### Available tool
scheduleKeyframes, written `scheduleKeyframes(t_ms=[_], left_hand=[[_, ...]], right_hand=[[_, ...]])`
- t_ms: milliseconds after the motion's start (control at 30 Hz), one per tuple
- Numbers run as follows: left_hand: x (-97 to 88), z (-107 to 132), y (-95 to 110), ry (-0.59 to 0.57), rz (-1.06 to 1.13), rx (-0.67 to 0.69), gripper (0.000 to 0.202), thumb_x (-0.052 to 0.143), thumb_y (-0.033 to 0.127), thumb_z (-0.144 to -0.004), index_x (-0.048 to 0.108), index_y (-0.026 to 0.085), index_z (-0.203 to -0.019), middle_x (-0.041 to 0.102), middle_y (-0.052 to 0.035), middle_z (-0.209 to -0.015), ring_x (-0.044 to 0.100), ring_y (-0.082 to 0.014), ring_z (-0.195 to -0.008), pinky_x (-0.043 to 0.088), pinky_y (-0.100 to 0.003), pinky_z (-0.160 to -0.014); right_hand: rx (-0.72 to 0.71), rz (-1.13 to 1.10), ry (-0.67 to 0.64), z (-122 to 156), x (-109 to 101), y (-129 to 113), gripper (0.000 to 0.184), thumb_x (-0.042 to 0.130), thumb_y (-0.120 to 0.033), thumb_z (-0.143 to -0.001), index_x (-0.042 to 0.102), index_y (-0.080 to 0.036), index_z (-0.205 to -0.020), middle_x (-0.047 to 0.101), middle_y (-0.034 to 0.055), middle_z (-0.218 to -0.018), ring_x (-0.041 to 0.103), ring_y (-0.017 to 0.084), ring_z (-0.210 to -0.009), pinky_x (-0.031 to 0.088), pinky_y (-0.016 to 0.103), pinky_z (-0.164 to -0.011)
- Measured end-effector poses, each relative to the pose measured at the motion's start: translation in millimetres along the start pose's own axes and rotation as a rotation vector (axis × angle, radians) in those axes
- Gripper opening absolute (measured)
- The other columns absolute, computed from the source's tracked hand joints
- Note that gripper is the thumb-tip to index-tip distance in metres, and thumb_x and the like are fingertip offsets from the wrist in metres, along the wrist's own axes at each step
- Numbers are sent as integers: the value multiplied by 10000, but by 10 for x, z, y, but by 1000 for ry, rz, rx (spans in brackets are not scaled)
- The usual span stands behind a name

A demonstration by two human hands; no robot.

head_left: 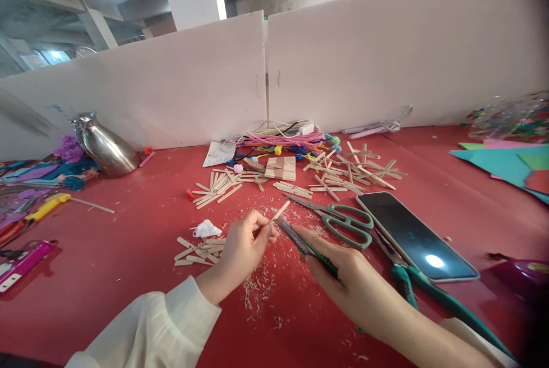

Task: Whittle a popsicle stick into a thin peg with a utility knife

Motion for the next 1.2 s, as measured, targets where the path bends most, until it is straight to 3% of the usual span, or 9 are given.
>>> scheduleKeyframes(t_ms=[133, 200, 333, 533, 667, 800, 900, 1000, 1200], left_hand=[[1, -8, -6, 9, -58, -7, 189, 462, 327, -830, 492, 173, -725, 670, -52, -741, 650, -164, -712, 506, -269, -654], [19, -14, -30, -3, -18, -26, 197, 455, 332, -833, 484, 171, -725, 667, -55, -736, 650, -160, -694, 512, -271, -649], [56, -17, -77, -34, 32, -47, 217, 453, 352, -836, 477, 166, -728, 659, -56, -723, 648, -153, -669, 519, -275, -645], [68, -3, -97, -24, 17, -46, 222, 463, 359, -832, 490, 162, -734, 658, -53, -732, 648, -155, -692, 517, -281, -664], [55, -26, -112, -9, 123, -109, 236, 478, 368, -820, 482, 152, -724, 657, -63, -737, 644, -147, -671, 521, -285, -660], [22, -51, -125, -9, 220, -172, 228, 501, 363, -807, 475, 151, -729, 655, -51, -716, 635, -134, -648, 516, -280, -652], [78, -27, -104, -96, 284, -177, 205, 518, 353, -800, 489, 155, -756, 652, -41, -731, 628, -126, -671, 505, -276, -679], [147, 26, -25, -187, 252, -114, 181, 530, 338, -798, 514, 159, -777, 646, -37, -768, 614, -130, -740, 481, -277, -722], [252, 106, 105, -308, 33, -36, 161, 516, 307, -801, 537, 162, -735, 578, 0, -688, 531, -106, -632, 415, -233, -593]], right_hand=[[94, -51, -43, 5, 49, 59, 483, 353, -213, -831, 407, -160, -1308, 634, -12, -674, 497, 85, -456, 419, 180, -431], [108, -57, -51, 11, 66, 71, 487, 345, -213, -831, 403, -152, -1310, 642, -4, -697, 510, 87, -464, 435, 189, -454], [-8, -4, 17, 17, 30, -2, 488, 342, -177, -805, 442, -169, -1282, 667, 57, -918, 612, 132, -702, 490, 242, -646], [62, -54, -14, 15, 64, 72, 458, 356, -186, -812, 450, -182, -1260, 650, -6, -714, 524, 95, -482, 439, 197, -465], [42, -65, -19, 10, 64, 53, 431, 367, -189, -812, 473, -196, -1230, 648, -6, -735, 544, 100, -539, 440, 198, -498], [-4, -107, 188, -5, -164, 38, 399, 411, -257, -801, 471, -194, -1190, 645, 23, -837, 577, 120, -643, 472, 237, -602], [161, -206, 326, -14, -336, 221, 238, 474, -376, -778, 512, -195, -929, 576, -22, -604, 509, 108, -478, 426, 226, -461], [319, -363, 216, -50, -260, 370, 258, 510, -462, -747, 418, -225, -699, 425, -91, -415, 413, 83, -351, 348, 206, -369], [361, -514, 24, -90, -39, 369, 210, 578, -376, -702, 451, -209, -695, 445, -94, -412, 415, 66, -362, 337, 194, -395]])
Point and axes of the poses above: each hand's wrist, its own z-axis away from the middle knuckle, its own x-axis out of the palm, y = z × x, the point moved 8 cm from there along -z, towards the middle knuckle
